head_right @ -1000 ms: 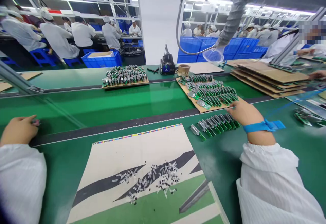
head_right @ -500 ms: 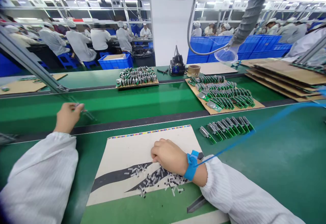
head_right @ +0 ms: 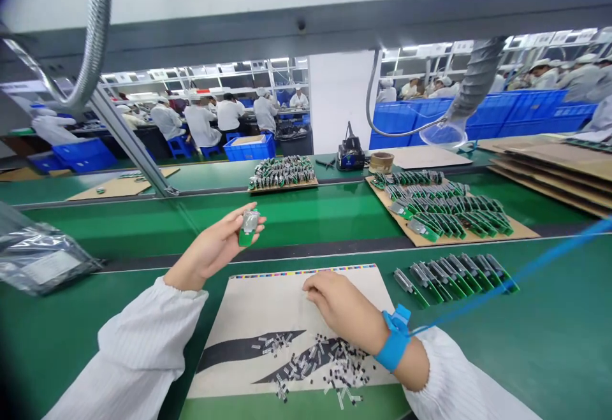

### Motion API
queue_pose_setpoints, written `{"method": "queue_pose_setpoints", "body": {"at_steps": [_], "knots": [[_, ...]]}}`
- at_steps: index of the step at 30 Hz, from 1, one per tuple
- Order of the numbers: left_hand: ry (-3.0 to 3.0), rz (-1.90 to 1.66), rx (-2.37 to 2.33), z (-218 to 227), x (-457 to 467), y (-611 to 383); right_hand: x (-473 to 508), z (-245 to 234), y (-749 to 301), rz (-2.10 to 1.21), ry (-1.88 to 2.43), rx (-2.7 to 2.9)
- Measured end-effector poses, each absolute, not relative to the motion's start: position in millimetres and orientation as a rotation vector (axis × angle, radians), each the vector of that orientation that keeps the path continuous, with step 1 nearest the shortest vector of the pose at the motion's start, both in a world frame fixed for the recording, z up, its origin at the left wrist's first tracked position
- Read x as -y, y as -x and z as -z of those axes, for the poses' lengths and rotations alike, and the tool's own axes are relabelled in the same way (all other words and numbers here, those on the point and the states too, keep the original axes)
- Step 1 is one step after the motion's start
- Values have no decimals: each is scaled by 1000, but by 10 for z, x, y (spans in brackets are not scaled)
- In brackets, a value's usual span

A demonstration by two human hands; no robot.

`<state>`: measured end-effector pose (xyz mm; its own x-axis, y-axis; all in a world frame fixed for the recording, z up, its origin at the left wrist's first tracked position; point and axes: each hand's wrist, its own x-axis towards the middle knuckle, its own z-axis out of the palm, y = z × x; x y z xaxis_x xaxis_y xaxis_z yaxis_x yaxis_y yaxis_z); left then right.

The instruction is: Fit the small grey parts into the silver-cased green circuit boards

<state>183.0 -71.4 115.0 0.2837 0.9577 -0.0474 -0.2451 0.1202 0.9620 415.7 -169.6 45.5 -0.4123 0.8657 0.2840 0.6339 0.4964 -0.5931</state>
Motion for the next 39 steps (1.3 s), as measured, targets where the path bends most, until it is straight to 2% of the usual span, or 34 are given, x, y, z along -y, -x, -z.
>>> {"method": "queue_pose_setpoints", "body": {"at_steps": [9, 16, 28, 39], "knots": [[-928, -930, -703, -1343, 1168, -2162, 1765, -1130, -4336, -428, 1050, 1964], [-984, -815, -542, -1461, 1494, -2291, 1940, -1474, -4250, -155, 853, 1799], [-1107, -819, -496, -1470, 1791, -2281, 2074, -1515, -4212, -198, 797, 1854], [-1168, -844, -542, -1449, 1880, -2279, 2172, -1431, -4154, -307, 780, 1682]]}}
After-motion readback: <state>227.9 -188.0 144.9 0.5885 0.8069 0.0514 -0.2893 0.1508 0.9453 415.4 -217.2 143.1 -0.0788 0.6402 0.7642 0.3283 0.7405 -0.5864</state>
